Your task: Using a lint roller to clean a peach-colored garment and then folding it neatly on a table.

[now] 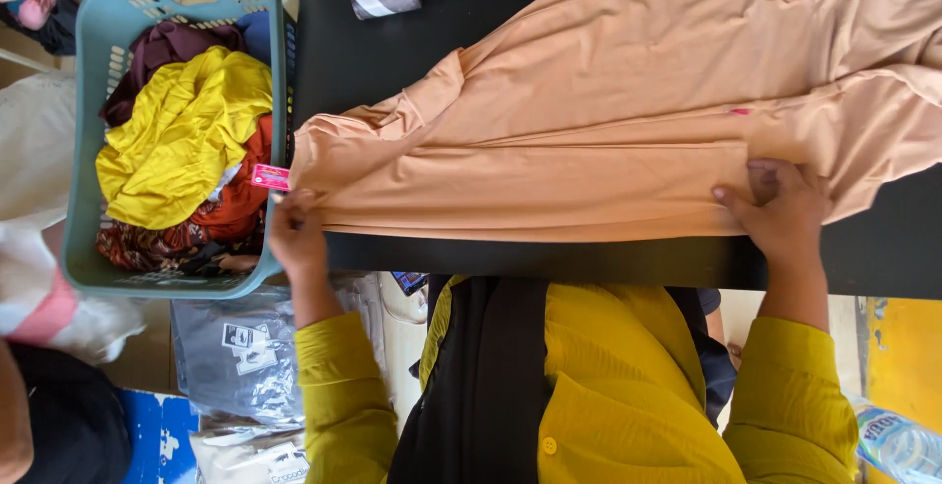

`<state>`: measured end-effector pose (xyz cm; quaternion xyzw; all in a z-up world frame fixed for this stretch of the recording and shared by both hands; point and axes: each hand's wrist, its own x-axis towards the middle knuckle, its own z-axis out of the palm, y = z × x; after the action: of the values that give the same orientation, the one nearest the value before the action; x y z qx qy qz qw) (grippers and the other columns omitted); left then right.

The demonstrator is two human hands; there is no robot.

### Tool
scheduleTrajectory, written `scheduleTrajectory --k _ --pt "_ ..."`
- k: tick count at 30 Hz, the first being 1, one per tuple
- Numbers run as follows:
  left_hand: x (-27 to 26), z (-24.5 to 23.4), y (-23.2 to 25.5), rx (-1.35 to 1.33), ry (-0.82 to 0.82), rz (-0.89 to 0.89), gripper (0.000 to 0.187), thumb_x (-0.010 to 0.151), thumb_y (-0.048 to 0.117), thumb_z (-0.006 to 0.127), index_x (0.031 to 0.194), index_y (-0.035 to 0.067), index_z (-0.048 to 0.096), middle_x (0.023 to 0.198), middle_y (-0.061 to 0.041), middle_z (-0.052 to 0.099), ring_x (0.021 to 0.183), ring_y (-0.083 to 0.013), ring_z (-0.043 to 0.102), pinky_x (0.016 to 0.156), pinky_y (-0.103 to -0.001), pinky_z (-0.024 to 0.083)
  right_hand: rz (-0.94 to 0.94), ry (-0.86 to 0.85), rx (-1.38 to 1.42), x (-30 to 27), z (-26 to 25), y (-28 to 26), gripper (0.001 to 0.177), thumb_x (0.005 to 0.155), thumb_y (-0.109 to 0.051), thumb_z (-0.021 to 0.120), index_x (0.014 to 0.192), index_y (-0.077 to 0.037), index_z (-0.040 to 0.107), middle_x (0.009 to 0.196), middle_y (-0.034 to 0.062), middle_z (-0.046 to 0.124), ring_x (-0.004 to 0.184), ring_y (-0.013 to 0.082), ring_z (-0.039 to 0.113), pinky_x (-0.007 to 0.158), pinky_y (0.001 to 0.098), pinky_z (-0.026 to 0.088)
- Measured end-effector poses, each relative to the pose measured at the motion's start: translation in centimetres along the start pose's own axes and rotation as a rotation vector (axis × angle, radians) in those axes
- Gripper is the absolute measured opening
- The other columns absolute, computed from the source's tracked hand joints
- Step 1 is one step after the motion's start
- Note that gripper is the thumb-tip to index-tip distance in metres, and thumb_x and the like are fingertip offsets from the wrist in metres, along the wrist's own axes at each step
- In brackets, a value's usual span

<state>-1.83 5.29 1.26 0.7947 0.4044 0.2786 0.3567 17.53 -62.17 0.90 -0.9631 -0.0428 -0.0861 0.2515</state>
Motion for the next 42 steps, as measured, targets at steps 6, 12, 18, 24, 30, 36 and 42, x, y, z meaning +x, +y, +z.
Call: scheduleTrajectory --k 6,12,18,24,30,36,42 --pt "9.1 -7.3 0.3 0.348 0.393 0.564 0.028 0.112 0.007 0.069 0.085 0.013 0.077 0.059 0.004 0.050 0.047 -0.0108 0.030 0.044 -0.034 0.019 -0.160 -0.117 0.215 -0.3 3.9 -8.3 0.058 0.079 -0.043 0.086 0.120 -0.006 0.071 0.111 0.0163 0.067 0.104 0.0340 0.062 0.097 0.0446 0.043" --pt "17.3 -13.1 -3.1 0.300 0.746 0.491 0.042 0.076 -0.005 0.056 0.107 0.007 0.081 0.092 -0.011 0.084 0.073 -0.0218 0.075 0.058 -0.031 0.053 -0.512 -0.492 0.456 -2.1 5.9 -18.1 0.073 0.086 -0.046 0.077 0.144 -0.006 0.055 0.146 0.0194 0.056 0.136 0.0360 0.050 0.117 0.0479 0.035" --pt "4.8 -7.5 5.1 0.461 0.344 0.495 0.055 0.099 0.000 0.087 0.140 -0.008 0.051 0.128 -0.026 0.058 0.117 -0.0402 0.060 0.096 -0.055 0.054 -0.501 -0.469 0.500 -1.9 5.0 -15.9 0.050 0.091 -0.027 0.072 0.138 -0.012 0.060 0.136 0.0131 0.064 0.126 0.0328 0.058 0.108 0.0439 0.043" --pt "-7.9 2.2 7.8 0.173 -0.284 1.009 0.064 0.069 0.011 0.085 0.128 0.001 0.065 0.122 -0.020 0.066 0.116 -0.0432 0.064 0.096 -0.049 0.053 -0.086 0.186 0.020 -1.5 -1.1 -0.3 0.052 0.078 -0.005 0.074 0.129 -0.004 0.068 0.115 0.0213 0.066 0.111 0.0461 0.066 0.093 0.0555 0.052" --pt "-9.1 5.7 8.6 0.209 -0.429 1.025 0.042 0.077 -0.011 0.057 0.111 0.008 0.074 0.122 -0.009 0.067 0.109 -0.0339 0.063 0.084 -0.046 0.054 0.419 0.501 -0.362 -5.1 -7.1 13.0 0.067 0.079 -0.004 0.083 0.141 -0.003 0.058 0.122 0.0221 0.038 0.095 0.0475 0.049 0.077 0.0626 0.048" --pt "-6.4 5.9 6.3 0.225 -0.416 0.998 0.030 0.086 -0.011 0.059 0.108 0.004 0.074 0.106 -0.014 0.068 0.092 -0.0367 0.060 0.082 -0.047 0.052 0.307 0.567 -0.319 -5.7 -7.3 24.7 0.024 0.099 -0.019 0.071 0.115 -0.015 0.088 0.113 0.0147 0.065 0.064 0.0360 0.066 0.056 0.0513 0.052" --pt "-4.2 3.3 2.1 0.409 -0.150 0.917 0.020 0.082 -0.009 0.061 0.092 0.004 0.071 0.090 -0.017 0.060 0.084 -0.0423 0.055 0.078 -0.052 0.049 0.269 0.714 0.020 -4.4 -11.8 23.9 0.019 0.117 0.000 0.050 0.115 0.001 0.068 0.079 0.0146 0.070 0.058 0.0190 0.069 0.051 0.0324 0.057"
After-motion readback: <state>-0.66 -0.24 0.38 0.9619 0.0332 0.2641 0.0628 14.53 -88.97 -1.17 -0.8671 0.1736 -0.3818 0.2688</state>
